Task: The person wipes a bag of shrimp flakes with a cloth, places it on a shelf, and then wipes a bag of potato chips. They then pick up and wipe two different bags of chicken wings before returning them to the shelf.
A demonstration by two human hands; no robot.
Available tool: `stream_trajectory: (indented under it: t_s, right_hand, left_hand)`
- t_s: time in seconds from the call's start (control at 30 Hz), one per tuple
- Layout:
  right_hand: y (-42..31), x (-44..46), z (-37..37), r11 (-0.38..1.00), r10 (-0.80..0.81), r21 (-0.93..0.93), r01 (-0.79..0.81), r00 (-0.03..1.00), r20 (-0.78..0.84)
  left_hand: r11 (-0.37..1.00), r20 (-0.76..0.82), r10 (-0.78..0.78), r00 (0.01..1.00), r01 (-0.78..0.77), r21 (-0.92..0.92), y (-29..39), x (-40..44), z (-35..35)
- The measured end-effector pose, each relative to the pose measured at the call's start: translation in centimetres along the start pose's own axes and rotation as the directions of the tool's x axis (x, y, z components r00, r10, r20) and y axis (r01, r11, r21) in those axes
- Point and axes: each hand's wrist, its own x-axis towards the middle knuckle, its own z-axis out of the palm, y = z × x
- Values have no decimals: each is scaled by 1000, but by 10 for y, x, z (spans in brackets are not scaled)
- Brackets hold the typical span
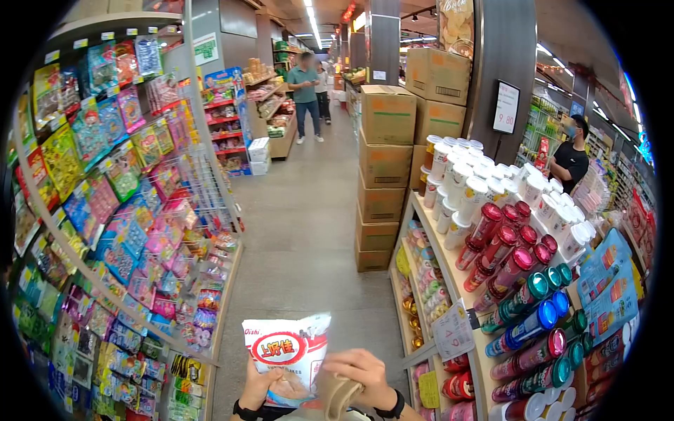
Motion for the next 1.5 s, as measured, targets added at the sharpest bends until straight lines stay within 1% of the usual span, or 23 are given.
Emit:
stream_trajectory:
  t_s: [0.03, 0.13, 0.17, 0.23, 0.3, 0.37, 0.43, 0.47, 0.5, 0.53, 0.67, 0.7, 0.83, 0.9, 1.0, 1.1, 1.17, 1.23, 1.27, 1.33, 1.37, 1.47, 1.5]
  right_hand:
    - [10, 10, -2, 1000, 11, -14, -11, 1000, 0]
    - [43, 38, -4, 953, 14, -278, -119, 936, -353]
    - [54, 48, -4, 951, 15, -273, -144, 905, -425]
    - [84, 61, 1, 940, -8, -302, -156, 878, -479]
    - [110, 77, 9, 927, -10, -347, -143, 915, -403]
    - [135, 98, 17, 947, 55, -291, -140, 958, -281]
    - [157, 124, 27, 957, 98, -257, -137, 983, -158]
    - [169, 139, 30, 956, 95, -261, -136, 982, -162]
    - [182, 154, 32, 960, 82, -263, -100, 994, -79]
    - [195, 169, 34, 963, 70, -262, -66, 998, 7]
    - [253, 227, 43, 964, 42, -267, -17, 995, 89]
    - [266, 242, 45, 965, 42, -261, -17, 995, 92]
    - [325, 296, 62, 978, 43, -207, -37, 999, 24]
    - [355, 323, 72, 975, -8, -222, -20, 992, -126]
    - [409, 368, 86, 980, -81, -199, 11, 935, -345]
    - [465, 412, 100, 990, -98, -131, 44, 893, -439]
    - [502, 435, 110, 997, -69, -57, 50, 913, -402]
    - [535, 460, 111, 993, -94, 43, 108, 963, -253]
    - [549, 474, 110, 988, -79, 113, 100, 981, -175]
    - [584, 496, 104, 965, -97, 239, 106, 994, -50]
    - [600, 506, 96, 963, -101, 245, 110, 994, -51]
    - [650, 534, 70, 941, -154, 324, 97, 976, 156]
    - [663, 542, 61, 941, -154, 324, 95, 975, 159]
  left_hand:
    - [1000, 11, -12, 1000, 12, -8, -4, 14, 6]
    - [984, 174, -30, 984, -2, 178, -11, 58, 18]
    - [984, 184, -37, 982, 5, 176, -13, 72, 22]
    - [985, 180, -167, 969, 155, 81, -14, 104, 28]
    - [986, 172, -134, 976, 113, 124, -23, 142, 24]
    - [996, 63, 28, 998, -33, 78, -23, 182, 20]
    - [995, 30, 47, 998, -49, 83, -13, 231, 8]
    - [988, 16, 123, 992, -124, 97, -11, 262, -1]
    - [974, 3, 199, 980, -198, 110, -3, 290, -6]
    - [977, -37, 212, 977, -211, 41, 6, 315, -8]
    - [969, -14, 247, 969, -247, 24, 32, 399, -15]
    - [979, 28, 192, 981, -193, 66, 35, 414, -16]
    - [985, 84, 115, 990, -125, 120, 38, 472, -20]
    - [987, 105, 122, 987, -132, 90, 39, 498, -25]
    - [989, 69, -63, 996, 53, 140, 29, 531, -36]
    - [995, -34, 54, 998, -51, 90, 11, 569, -37]
    - [993, -111, 99, 989, -91, 75, 1, 601, -39]
    - [985, -236, 172, 956, -167, 39, 0, 639, -32]
    - [989, -331, 140, 933, -147, 6, 3, 658, -26]
    - [977, -369, 196, 908, -212, -1, 16, 701, -14]
    - [971, -389, 216, 896, -238, -7, 23, 723, -7]
    - [949, -360, 308, 881, -311, 49, 33, 786, 4]
    - [935, -342, 353, 871, -344, 89, 32, 805, 7]
